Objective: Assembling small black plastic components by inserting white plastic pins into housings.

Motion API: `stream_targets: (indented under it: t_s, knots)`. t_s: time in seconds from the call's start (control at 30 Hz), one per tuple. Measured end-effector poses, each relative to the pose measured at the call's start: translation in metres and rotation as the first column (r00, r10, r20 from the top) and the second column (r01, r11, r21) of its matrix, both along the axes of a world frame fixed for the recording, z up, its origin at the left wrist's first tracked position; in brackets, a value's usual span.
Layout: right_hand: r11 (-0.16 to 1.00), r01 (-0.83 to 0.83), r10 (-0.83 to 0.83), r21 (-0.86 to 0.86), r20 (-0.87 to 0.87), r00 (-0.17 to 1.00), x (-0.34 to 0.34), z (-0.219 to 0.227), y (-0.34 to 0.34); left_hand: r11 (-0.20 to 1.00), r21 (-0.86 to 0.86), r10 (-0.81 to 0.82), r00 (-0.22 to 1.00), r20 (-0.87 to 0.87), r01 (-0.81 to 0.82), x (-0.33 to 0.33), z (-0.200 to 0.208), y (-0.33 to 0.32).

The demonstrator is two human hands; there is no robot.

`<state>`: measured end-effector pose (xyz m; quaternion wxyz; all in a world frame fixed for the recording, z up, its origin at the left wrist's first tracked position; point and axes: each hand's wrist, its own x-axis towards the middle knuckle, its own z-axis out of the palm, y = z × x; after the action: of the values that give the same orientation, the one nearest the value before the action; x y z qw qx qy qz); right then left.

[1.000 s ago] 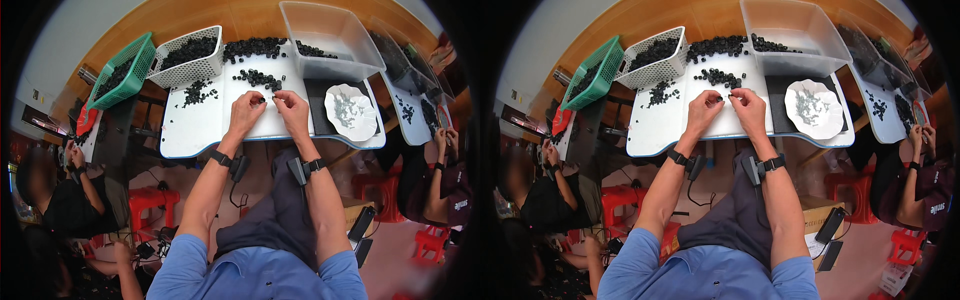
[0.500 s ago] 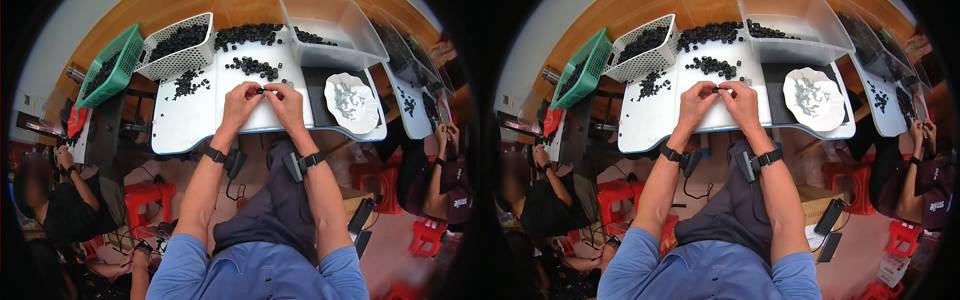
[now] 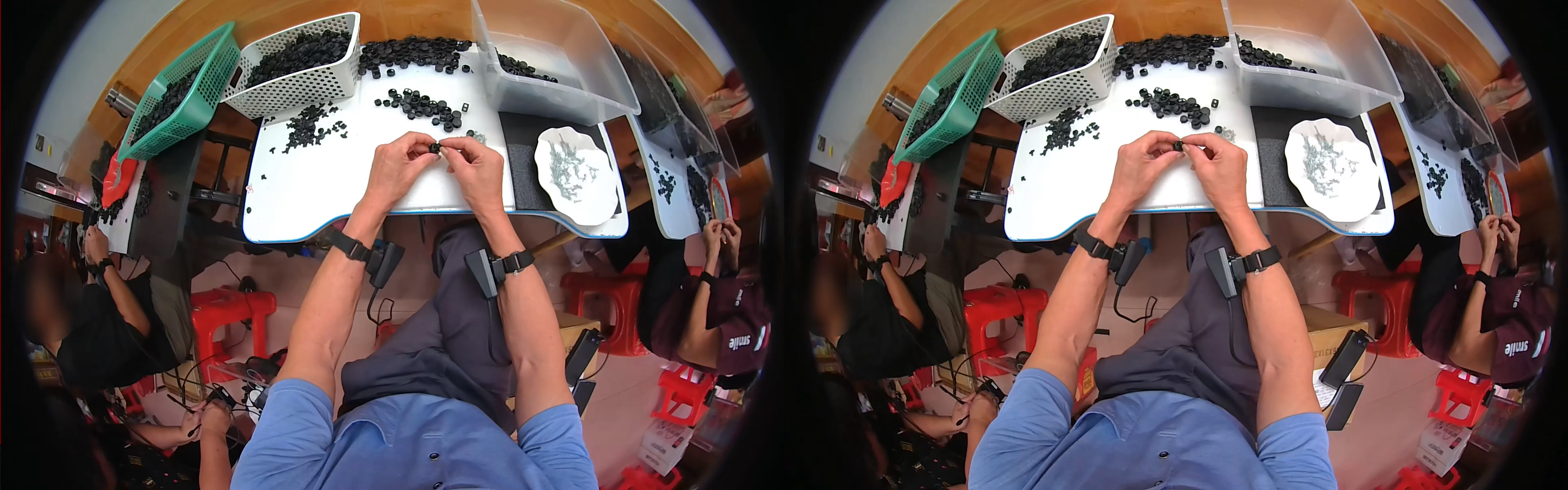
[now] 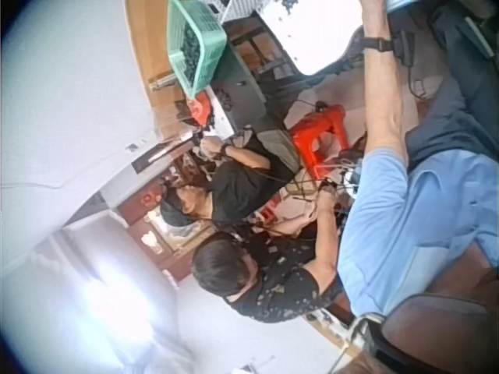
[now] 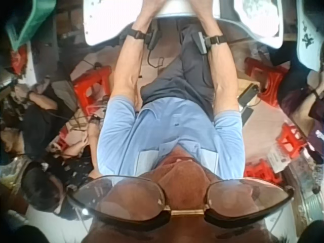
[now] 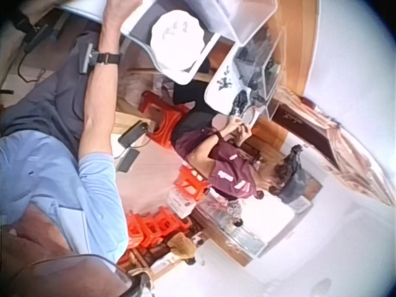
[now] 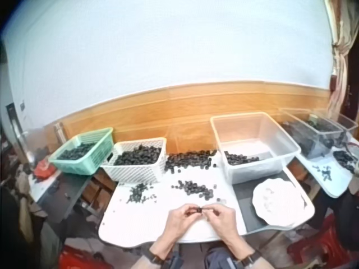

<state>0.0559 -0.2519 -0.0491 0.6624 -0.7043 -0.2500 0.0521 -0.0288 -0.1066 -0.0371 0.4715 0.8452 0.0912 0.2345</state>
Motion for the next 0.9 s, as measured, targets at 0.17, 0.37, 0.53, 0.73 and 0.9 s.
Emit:
stream_targets:
  t_s: [0.17, 0.37, 0.53, 0.73, 0.9]
  knots:
    - [1.000, 0.008, -0.009, 0.013, 0.031, 0.999, -0.001, 0.001, 0.001, 1.000, -0.005, -0.002, 1.000, -0.003, 0.002, 0.000, 0.001, 0.001]
    - [0.999, 0.006, -0.009, 0.050, 0.073, 0.997, 0.000, -0.001, 0.002, 1.000, -0.010, -0.022, 1.000, 0.006, 0.022, 0.001, -0.004, 0.003]
    - [1.000, 0.008, -0.011, 0.026, 0.110, 0.994, 0.000, 0.000, 0.002, 1.000, -0.003, -0.023, 1.000, 0.010, 0.023, 0.001, -0.005, 0.004]
    - [1.000, 0.031, -0.029, -0.006, 0.209, 0.977, -0.004, 0.006, 0.000, 1.000, 0.014, -0.001, 1.000, -0.004, 0.002, 0.001, -0.003, 0.002]
    - [0.998, 0.053, -0.040, -0.031, 0.326, 0.945, -0.007, 0.009, 0.003, 0.999, 0.031, 0.011, 1.000, 0.022, -0.011, 0.000, -0.007, 0.005]
